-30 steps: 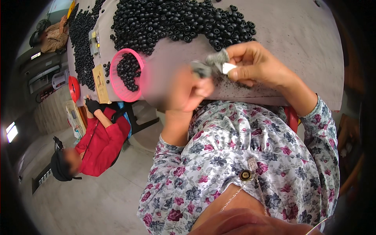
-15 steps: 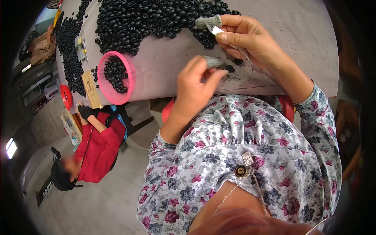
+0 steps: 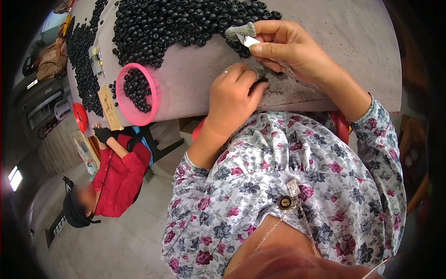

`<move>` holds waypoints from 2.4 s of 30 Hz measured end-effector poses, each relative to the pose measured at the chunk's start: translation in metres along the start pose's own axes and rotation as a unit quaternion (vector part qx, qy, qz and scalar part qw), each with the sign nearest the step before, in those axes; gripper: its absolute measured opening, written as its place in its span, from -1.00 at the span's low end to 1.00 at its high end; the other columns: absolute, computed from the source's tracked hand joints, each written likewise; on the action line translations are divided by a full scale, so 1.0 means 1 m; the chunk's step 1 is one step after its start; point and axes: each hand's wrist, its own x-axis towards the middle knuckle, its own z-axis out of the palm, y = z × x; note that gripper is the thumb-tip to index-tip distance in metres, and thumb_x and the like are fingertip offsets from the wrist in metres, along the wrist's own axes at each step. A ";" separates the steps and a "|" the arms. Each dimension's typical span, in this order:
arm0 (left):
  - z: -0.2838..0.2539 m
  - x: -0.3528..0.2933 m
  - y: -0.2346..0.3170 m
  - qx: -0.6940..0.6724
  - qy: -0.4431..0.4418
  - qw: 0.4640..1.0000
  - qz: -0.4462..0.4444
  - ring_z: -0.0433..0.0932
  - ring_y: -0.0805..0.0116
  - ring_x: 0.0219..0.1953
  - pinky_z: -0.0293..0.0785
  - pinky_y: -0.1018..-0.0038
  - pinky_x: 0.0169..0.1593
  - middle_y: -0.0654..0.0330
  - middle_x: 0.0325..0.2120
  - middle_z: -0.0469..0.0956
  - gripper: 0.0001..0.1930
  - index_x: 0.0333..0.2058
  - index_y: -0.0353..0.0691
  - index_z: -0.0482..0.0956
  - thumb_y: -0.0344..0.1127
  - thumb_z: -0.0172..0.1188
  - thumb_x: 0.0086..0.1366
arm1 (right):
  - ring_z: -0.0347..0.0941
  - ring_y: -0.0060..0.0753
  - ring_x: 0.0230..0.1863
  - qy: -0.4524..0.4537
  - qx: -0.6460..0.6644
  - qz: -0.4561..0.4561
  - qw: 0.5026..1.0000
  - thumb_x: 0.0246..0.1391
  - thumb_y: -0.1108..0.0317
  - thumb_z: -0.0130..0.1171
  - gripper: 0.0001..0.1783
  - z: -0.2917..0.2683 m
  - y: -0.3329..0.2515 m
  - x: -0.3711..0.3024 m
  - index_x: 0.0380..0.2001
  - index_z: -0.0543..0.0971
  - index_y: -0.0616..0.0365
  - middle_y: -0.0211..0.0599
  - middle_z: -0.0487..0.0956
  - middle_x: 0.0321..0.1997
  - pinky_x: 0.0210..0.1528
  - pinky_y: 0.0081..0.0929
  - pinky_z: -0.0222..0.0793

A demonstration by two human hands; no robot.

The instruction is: Sort small black beads/objects from a pile on the table into a pink container.

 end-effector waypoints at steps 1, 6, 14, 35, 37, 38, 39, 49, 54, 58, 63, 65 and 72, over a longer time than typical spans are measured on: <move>-0.001 0.000 -0.001 0.007 0.015 1.000 -0.001 0.49 0.07 -0.41 0.43 0.23 -0.36 0.12 -0.45 0.46 -0.81 -0.48 -0.25 0.51 -0.36 0.37 0.01 | 0.20 -0.83 -0.65 0.000 -0.003 0.000 1.000 0.21 0.38 0.16 -0.84 0.000 0.000 0.000 -0.23 0.53 0.25 -0.55 0.46 -0.49 -0.64 -0.79 0.05; -0.004 -0.003 -0.002 0.045 0.033 0.998 0.013 0.50 0.03 -0.42 0.43 0.23 -0.37 0.07 -0.43 0.49 -0.84 -0.47 -0.28 0.51 -0.40 0.34 0.04 | 0.20 -0.83 -0.65 0.007 -0.027 0.011 1.000 0.20 0.38 0.16 -0.84 0.001 0.001 0.000 -0.22 0.53 0.24 -0.56 0.46 -0.49 -0.64 -0.78 0.05; -0.014 -0.007 -0.011 0.090 -0.041 0.995 0.004 0.51 0.07 -0.42 0.44 0.27 -0.40 0.07 -0.49 0.45 -0.85 -0.45 -0.26 0.46 -0.43 0.29 0.07 | 0.19 -0.85 -0.65 0.004 -0.033 0.010 0.999 0.19 0.38 0.16 -0.81 0.003 -0.004 0.001 -0.20 0.53 0.26 -0.56 0.46 -0.49 -0.65 -0.77 0.02; -0.013 -0.012 -0.019 -0.810 0.027 0.467 -0.354 0.52 0.38 -0.15 0.50 0.40 -0.12 0.28 -0.27 0.54 -0.73 -0.14 -0.19 0.54 -0.16 0.22 0.28 | 0.33 -0.70 -0.37 -0.127 -0.118 -0.012 0.985 0.08 0.47 0.26 -0.37 0.015 -0.006 -0.009 0.22 0.34 0.38 -0.48 0.45 -0.45 -0.19 -0.60 0.34; -0.014 -0.013 -0.017 -0.812 0.028 0.457 -0.362 0.52 0.40 -0.19 0.49 0.43 -0.16 0.28 -0.29 0.55 -0.73 -0.14 -0.19 0.54 -0.16 0.22 0.28 | 0.35 -0.69 -0.36 -0.126 -0.113 -0.007 0.986 0.08 0.47 0.26 -0.38 0.016 -0.008 -0.008 0.22 0.35 0.38 -0.47 0.46 -0.45 -0.19 -0.59 0.35; -0.013 -0.014 -0.018 -0.814 0.025 0.450 -0.367 0.51 0.40 -0.21 0.48 0.45 -0.18 0.28 -0.30 0.55 -0.72 -0.14 -0.20 0.54 -0.16 0.22 0.28 | 0.36 -0.69 -0.36 -0.126 -0.108 -0.006 0.986 0.08 0.47 0.26 -0.38 0.016 -0.008 -0.008 0.21 0.36 0.38 -0.46 0.48 -0.44 -0.19 -0.59 0.36; -0.013 -0.016 -0.019 -0.816 0.022 0.441 -0.372 0.51 0.41 -0.23 0.48 0.46 -0.21 0.28 -0.31 0.55 -0.72 -0.14 -0.20 0.54 -0.15 0.23 0.29 | 0.37 -0.69 -0.36 -0.125 -0.102 -0.004 0.987 0.08 0.47 0.26 -0.39 0.016 -0.007 -0.008 0.21 0.36 0.38 -0.46 0.49 -0.44 -0.19 -0.59 0.36; -0.013 -0.017 -0.021 -0.843 -0.002 0.425 -0.329 0.45 0.44 -0.35 0.41 0.48 -0.28 0.24 -0.32 0.55 -0.72 -0.13 -0.22 0.54 -0.16 0.19 0.32 | 0.52 -0.56 -0.18 -0.139 -0.078 0.020 0.987 0.09 0.47 0.26 -0.47 0.011 -0.007 -0.006 0.13 0.42 0.38 -0.33 0.61 -0.27 0.01 -0.52 0.43; -0.012 -0.020 -0.023 -0.824 -0.003 0.474 -0.311 0.46 0.40 -0.36 0.39 0.44 -0.31 0.21 -0.38 0.53 -0.73 -0.30 -0.28 0.54 -0.15 0.14 0.37 | 0.51 -0.59 -0.18 -0.150 -0.062 0.019 0.986 0.08 0.47 0.27 -0.52 0.010 -0.006 -0.005 0.08 0.47 0.37 -0.35 0.62 -0.25 -0.01 -0.55 0.42; -0.012 -0.021 -0.022 -0.821 0.005 0.476 -0.317 0.45 0.40 -0.37 0.37 0.45 -0.32 0.20 -0.41 0.51 -0.73 -0.31 -0.30 0.52 -0.16 0.14 0.37 | 0.49 -0.64 -0.23 -0.148 -0.079 0.019 0.986 0.09 0.45 0.27 -0.57 0.010 -0.008 -0.005 0.04 0.50 0.37 -0.38 0.61 -0.29 -0.06 -0.58 0.41; -0.012 -0.020 -0.021 -0.818 0.008 0.489 -0.305 0.44 0.41 -0.39 0.37 0.47 -0.33 0.23 -0.44 0.48 -0.74 -0.29 -0.29 0.50 -0.16 0.14 0.37 | 0.47 -0.67 -0.25 -0.150 -0.078 0.022 0.985 0.08 0.47 0.27 -0.53 0.010 -0.006 -0.005 0.07 0.48 0.36 -0.43 0.59 -0.31 -0.09 -0.62 0.41; -0.012 -0.019 -0.019 -0.814 0.015 0.495 -0.304 0.43 0.42 -0.41 0.37 0.48 -0.34 0.24 -0.45 0.47 -0.74 -0.27 -0.29 0.50 -0.17 0.14 0.37 | 0.45 -0.72 -0.33 -0.147 -0.077 0.030 0.986 0.08 0.46 0.28 -0.54 0.008 -0.004 -0.005 0.07 0.49 0.35 -0.46 0.58 -0.34 -0.24 -0.68 0.39; -0.009 -0.020 -0.015 -0.814 0.032 0.498 -0.297 0.39 0.47 -0.45 0.34 0.51 -0.36 0.27 -0.48 0.44 -0.76 -0.21 -0.28 0.50 -0.19 0.13 0.37 | 0.28 -0.84 -0.59 -0.115 -0.086 0.060 0.988 0.11 0.33 0.27 -0.66 0.013 -0.011 -0.008 -0.08 0.59 0.27 -0.56 0.53 -0.50 -0.62 -0.77 0.13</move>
